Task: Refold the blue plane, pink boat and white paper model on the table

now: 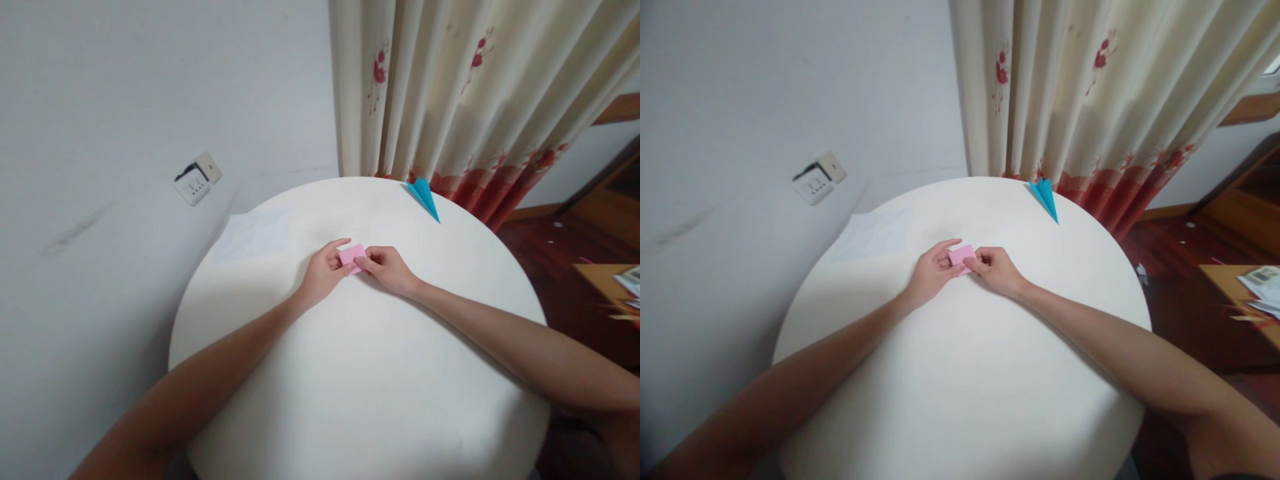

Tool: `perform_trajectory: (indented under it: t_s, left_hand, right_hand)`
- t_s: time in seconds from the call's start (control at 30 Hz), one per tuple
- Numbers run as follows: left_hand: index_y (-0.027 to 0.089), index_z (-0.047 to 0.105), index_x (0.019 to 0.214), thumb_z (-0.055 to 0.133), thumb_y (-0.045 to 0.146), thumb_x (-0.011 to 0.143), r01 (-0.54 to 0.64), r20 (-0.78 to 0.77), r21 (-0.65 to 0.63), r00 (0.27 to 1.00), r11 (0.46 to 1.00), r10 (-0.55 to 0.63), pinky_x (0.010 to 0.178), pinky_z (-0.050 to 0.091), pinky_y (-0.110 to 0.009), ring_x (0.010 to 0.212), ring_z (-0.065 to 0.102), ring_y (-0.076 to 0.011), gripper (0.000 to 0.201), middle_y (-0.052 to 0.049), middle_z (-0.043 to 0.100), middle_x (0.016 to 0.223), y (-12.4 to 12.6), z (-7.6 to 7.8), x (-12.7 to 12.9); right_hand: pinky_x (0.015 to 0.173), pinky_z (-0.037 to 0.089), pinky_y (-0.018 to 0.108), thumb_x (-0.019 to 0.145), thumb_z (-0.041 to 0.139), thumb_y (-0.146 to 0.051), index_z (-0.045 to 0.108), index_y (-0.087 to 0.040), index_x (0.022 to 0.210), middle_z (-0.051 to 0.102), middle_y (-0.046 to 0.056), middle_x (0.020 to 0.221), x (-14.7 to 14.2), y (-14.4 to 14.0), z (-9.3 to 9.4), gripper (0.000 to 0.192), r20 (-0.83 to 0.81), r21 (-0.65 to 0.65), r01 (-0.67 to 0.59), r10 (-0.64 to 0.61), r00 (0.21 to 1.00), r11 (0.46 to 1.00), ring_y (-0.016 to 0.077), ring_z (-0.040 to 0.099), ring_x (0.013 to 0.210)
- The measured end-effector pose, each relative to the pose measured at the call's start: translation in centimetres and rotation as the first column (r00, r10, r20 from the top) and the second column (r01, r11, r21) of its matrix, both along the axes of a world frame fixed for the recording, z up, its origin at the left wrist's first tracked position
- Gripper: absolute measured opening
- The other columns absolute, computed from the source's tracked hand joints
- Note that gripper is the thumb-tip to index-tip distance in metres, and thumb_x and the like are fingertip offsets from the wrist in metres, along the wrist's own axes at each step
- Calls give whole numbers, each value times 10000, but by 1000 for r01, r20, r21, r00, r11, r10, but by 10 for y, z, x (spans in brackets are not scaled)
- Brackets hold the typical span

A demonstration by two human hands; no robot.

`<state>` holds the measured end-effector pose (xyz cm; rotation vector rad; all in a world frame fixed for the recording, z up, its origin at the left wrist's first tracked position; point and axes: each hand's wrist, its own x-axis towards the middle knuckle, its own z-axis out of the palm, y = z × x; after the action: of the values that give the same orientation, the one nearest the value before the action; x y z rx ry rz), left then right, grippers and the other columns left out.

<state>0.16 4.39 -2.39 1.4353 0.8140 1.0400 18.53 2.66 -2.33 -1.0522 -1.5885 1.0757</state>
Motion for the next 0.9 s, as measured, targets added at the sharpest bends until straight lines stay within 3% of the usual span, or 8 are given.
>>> perform_trajectory:
  t_s: [0.13, 0.33, 0.57, 0.9]
  left_hand:
    - [131, 619, 1198, 798, 373, 728, -28, -42, -6, 999, 1000, 28, 704, 541, -255, 792, 682, -153, 559, -86, 733, 948, 3, 1, -3]
    - [114, 727, 931, 753, 466, 761, -22, -130, -42, 991, 999, 17, 624, 513, -245, 637, 639, -131, 392, -79, 738, 781, 5, 2, -5]
    - [128, 741, 900, 754, 468, 763, 19, -124, -128, 992, 992, -35, 665, 521, -261, 680, 676, -156, 367, -97, 754, 791, 3, 6, -6]
    - [120, 734, 916, 788, 465, 729, 18, -107, -110, 994, 994, -30, 684, 529, -281, 690, 668, -160, 397, -88, 743, 800, 5, 0, -6]
  right_hand:
    - [528, 252, 261, 868, 597, -484, 525, -180, 618, 472, -39, 583, 1, 2, -5, 401, 53, 24, -5, 4, 999, 1000, 97, 359, 549]
    - [508, 230, 256, 806, 659, -487, 528, -175, 617, 455, -46, 572, 0, 5, -10, 388, -22, -45, 70, -71, 997, 997, 87, 343, 535]
    - [494, 262, 262, 774, 684, -542, 640, -151, 688, 502, -34, 547, 1, 5, -4, 402, -107, -111, 105, -117, 987, 988, 93, 368, 502]
    - [482, 263, 252, 790, 682, -533, 618, -160, 653, 499, -37, 543, 2, 5, -9, 402, -67, -67, 63, -67, 996, 996, 87, 361, 497]
